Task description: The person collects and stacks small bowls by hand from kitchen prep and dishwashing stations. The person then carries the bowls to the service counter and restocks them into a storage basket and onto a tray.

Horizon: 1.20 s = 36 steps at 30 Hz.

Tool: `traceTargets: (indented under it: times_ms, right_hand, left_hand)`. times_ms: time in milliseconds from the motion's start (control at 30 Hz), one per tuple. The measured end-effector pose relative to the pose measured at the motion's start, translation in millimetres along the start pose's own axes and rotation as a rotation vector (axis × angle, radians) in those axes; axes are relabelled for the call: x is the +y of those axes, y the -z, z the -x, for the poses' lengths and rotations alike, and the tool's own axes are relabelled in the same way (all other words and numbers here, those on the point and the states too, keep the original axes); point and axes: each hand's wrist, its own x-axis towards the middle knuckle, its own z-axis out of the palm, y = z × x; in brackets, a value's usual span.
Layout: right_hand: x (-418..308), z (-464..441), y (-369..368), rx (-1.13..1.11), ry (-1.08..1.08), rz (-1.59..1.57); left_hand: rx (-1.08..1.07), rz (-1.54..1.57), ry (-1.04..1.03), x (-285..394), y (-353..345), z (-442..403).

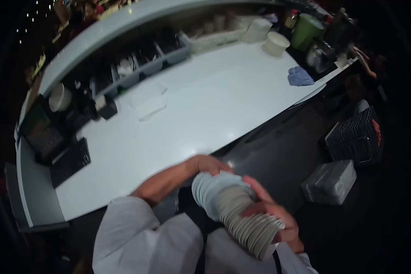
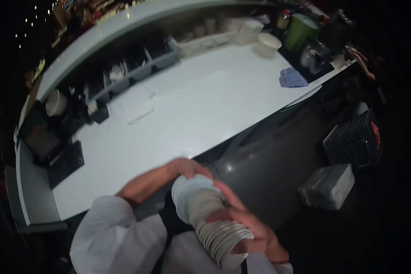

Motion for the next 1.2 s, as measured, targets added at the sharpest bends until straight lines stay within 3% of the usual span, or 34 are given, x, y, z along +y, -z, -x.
traceTargets:
  times_ms: [100, 367, 633, 667, 800, 1000, 1200]
  right_hand:
    - [-10, -33, 42, -0.041, 0.020, 0.063]
    - [-76, -102, 145, -0.229, -0.234, 0.697]
    - [-117, -190, 255, -0.671, -0.268, 0.506]
    - [-125, -200, 266, -0.756, -0.364, 0.509]
    - [-129, -227, 314, -0.911, -0.182, 0.510]
    - [-141, -255, 338, -1.117, -0.157, 0.660]
    - [-106, -271, 341, -1.191, -0.208, 0.223]
  left_hand:
    - [-0.104, 0.044, -0.058, 41, 25, -6]
    - [0.230, -0.011, -0.283, 74, 78, 5]
    - [0.471, 0.022, -0.480, 108, 114, -31]
    - [0.488, 0.013, -0.504, 114, 120, -37]
    - [0.522, -0.001, -0.598, 133, 132, -57]
    - [0.537, -0.009, -0.635, 134, 141, -72]
    - [0.549, -0.055, -0.623, 129, 141, -66]
